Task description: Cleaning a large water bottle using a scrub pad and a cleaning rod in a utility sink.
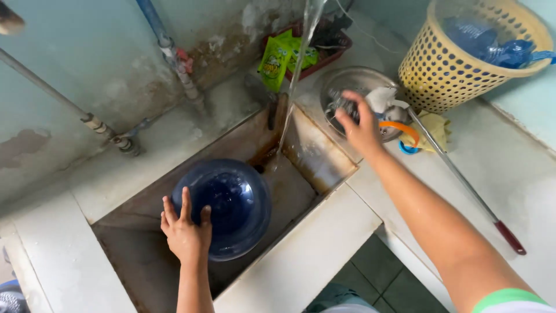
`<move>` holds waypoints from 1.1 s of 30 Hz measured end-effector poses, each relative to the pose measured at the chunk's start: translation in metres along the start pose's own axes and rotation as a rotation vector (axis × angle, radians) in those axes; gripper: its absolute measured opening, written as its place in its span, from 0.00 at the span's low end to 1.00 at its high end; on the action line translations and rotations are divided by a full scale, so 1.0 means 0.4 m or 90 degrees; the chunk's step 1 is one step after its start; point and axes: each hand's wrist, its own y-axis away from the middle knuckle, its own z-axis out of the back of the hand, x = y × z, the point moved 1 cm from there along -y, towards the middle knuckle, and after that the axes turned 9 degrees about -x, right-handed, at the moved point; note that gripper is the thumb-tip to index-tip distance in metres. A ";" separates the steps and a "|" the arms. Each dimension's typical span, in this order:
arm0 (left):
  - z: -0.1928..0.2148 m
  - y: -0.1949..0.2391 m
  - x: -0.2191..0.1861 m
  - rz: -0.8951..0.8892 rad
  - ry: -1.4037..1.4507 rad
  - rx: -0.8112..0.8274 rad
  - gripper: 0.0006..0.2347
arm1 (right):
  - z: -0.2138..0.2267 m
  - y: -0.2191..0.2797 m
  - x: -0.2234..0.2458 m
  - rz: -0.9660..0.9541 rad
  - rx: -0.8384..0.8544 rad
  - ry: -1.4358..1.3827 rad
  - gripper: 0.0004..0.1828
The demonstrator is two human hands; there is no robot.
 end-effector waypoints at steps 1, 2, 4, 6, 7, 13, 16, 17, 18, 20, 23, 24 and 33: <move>0.013 0.019 -0.001 0.036 -0.009 0.016 0.31 | 0.041 -0.051 -0.041 0.048 -0.051 0.075 0.23; 0.009 0.027 -0.003 0.038 -0.012 0.009 0.31 | 0.054 -0.078 -0.120 0.051 -0.049 0.068 0.23; -0.001 0.047 -0.010 0.066 -0.006 -0.004 0.27 | 0.077 -0.132 -0.281 0.053 0.069 0.146 0.28; -0.007 0.056 -0.005 0.072 -0.010 -0.015 0.26 | 0.075 -0.147 -0.315 -0.003 0.225 0.316 0.29; -0.007 0.060 0.000 0.075 -0.012 -0.023 0.24 | 0.070 -0.152 -0.335 -0.062 0.379 0.491 0.33; -0.006 0.077 -0.002 0.135 -0.006 -0.024 0.24 | 0.045 -0.160 -0.464 0.152 0.223 0.466 0.32; 0.005 0.071 -0.002 0.102 0.003 -0.039 0.24 | 0.043 -0.191 -0.297 -0.046 0.137 0.219 0.21; -0.005 0.065 -0.023 0.110 -0.004 -0.041 0.24 | 0.041 -0.173 -0.223 -0.045 0.147 0.213 0.21; -0.001 0.062 -0.031 0.098 0.001 -0.057 0.26 | 0.024 -0.148 -0.148 0.002 0.092 0.111 0.21; 0.008 0.053 -0.045 0.094 -0.009 -0.072 0.27 | -0.037 -0.049 -0.004 0.038 0.047 -0.001 0.22; 0.015 0.032 -0.070 0.152 0.001 -0.048 0.33 | -0.179 0.180 0.163 0.135 0.166 -0.059 0.27; 0.016 0.025 -0.074 0.168 0.006 -0.037 0.36 | -0.240 0.271 0.186 0.227 0.244 0.012 0.31; -0.049 0.049 0.060 0.070 0.176 -0.038 0.38 | -0.663 0.373 0.167 0.294 0.271 0.211 0.26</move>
